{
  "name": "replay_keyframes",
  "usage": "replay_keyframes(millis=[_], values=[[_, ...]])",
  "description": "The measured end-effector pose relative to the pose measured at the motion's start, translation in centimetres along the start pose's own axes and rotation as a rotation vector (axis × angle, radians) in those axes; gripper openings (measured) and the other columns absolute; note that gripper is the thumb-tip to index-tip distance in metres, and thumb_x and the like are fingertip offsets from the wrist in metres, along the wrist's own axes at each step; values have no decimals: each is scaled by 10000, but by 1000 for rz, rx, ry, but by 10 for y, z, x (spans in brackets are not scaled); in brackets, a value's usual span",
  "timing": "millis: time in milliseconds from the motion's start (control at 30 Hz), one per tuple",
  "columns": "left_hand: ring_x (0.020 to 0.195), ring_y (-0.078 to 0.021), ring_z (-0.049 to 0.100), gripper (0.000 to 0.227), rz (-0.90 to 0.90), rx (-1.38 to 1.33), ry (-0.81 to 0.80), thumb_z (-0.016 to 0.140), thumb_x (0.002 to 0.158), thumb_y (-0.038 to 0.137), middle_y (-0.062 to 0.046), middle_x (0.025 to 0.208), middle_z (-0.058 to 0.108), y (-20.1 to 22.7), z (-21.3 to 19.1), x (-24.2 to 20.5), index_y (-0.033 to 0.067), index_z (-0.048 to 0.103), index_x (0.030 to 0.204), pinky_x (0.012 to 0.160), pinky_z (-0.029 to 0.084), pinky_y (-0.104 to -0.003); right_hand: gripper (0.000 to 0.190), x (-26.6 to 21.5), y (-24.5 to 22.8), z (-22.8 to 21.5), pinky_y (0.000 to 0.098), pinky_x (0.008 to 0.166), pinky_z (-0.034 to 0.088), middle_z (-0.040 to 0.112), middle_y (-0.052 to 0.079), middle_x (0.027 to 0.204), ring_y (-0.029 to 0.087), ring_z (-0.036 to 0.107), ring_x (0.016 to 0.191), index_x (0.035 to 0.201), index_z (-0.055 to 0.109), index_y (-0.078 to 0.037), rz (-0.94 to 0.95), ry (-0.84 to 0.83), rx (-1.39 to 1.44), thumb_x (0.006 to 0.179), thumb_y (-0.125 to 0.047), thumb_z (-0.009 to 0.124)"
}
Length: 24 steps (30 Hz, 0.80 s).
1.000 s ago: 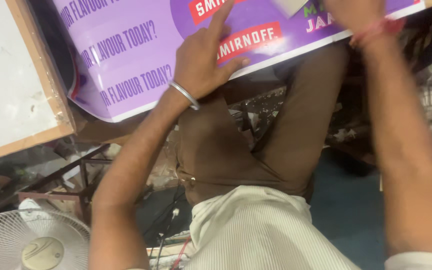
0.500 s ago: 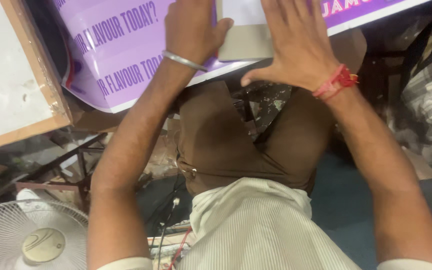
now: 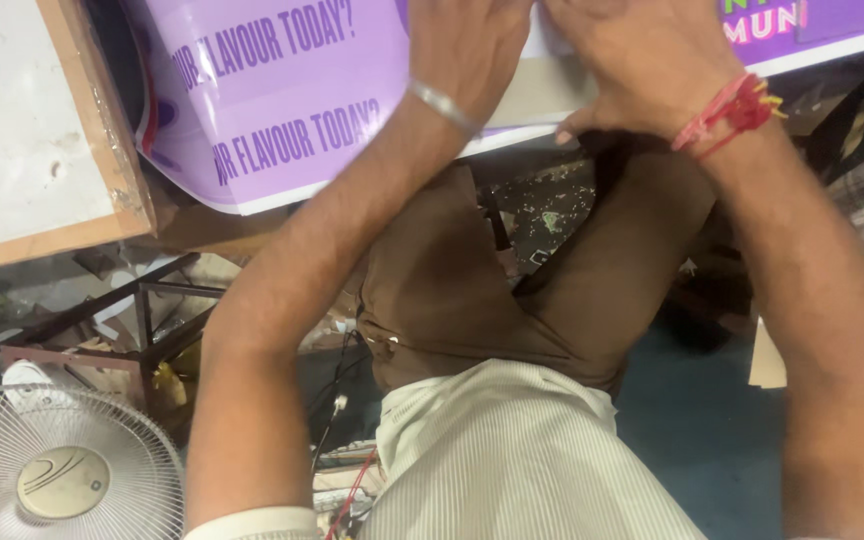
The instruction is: The person repeatedly applies small white rectangular stickers onto a large purple Smirnoff Minty Jamun poster. They smooth each sticker with their hands and occasionally peel off a sticker to reapply it elsewhere on the poster.
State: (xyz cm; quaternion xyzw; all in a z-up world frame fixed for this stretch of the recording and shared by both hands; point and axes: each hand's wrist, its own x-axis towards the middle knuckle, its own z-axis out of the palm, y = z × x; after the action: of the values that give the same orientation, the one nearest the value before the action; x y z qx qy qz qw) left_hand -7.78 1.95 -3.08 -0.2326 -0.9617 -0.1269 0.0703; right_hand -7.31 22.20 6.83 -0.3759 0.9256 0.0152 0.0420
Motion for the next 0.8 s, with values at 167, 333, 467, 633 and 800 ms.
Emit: replay_keyframes(millis=[167, 333, 467, 633, 800], values=[[1440, -473, 303, 726, -109, 80, 75, 603, 1049, 574, -204, 1536, 423, 12, -13, -40, 43, 484, 1529, 1091, 118, -865, 1055, -11, -6, 4, 459, 982, 454, 648, 15, 1328, 202, 672, 1113, 1400, 582, -67, -20, 62, -87, 537, -580, 902], [1502, -520, 131, 784, -316, 61, 22, 483, 1026, 715, -239, 1615, 282, 40, -31, -31, 137, 436, 1555, 1068, 5, -914, 1020, -10, -5, 12, 436, 1030, 432, 635, 55, 1371, 205, 622, 1247, 1399, 567, -44, -70, 71, -70, 566, -539, 885], [1524, -528, 83, 614, -374, -25, -95, 446, 1033, 660, -189, 1639, 262, 56, -31, -19, 320, 454, 1544, 1072, -34, -924, 1079, -9, -2, 17, 443, 1082, 409, 637, 58, 1360, 207, 593, 1323, 1442, 544, 1, -71, 34, -118, 607, -610, 849], [1511, -548, 58, 701, -378, 17, -68, 487, 1003, 710, -250, 1629, 216, 48, -32, -27, 274, 440, 1550, 1060, -33, -918, 841, -22, -4, 24, 505, 1163, 349, 664, 77, 1361, 242, 584, 1369, 1373, 578, -66, -72, 89, -153, 763, -601, 803], [1495, -543, 97, 722, -328, -14, 100, 600, 986, 649, -287, 1611, 265, 60, -29, -32, 206, 459, 1539, 1064, -8, -880, 857, -33, -5, 30, 510, 1192, 323, 686, 57, 1232, 245, 592, 1314, 1396, 580, -50, -43, 226, -52, 768, -588, 804]])
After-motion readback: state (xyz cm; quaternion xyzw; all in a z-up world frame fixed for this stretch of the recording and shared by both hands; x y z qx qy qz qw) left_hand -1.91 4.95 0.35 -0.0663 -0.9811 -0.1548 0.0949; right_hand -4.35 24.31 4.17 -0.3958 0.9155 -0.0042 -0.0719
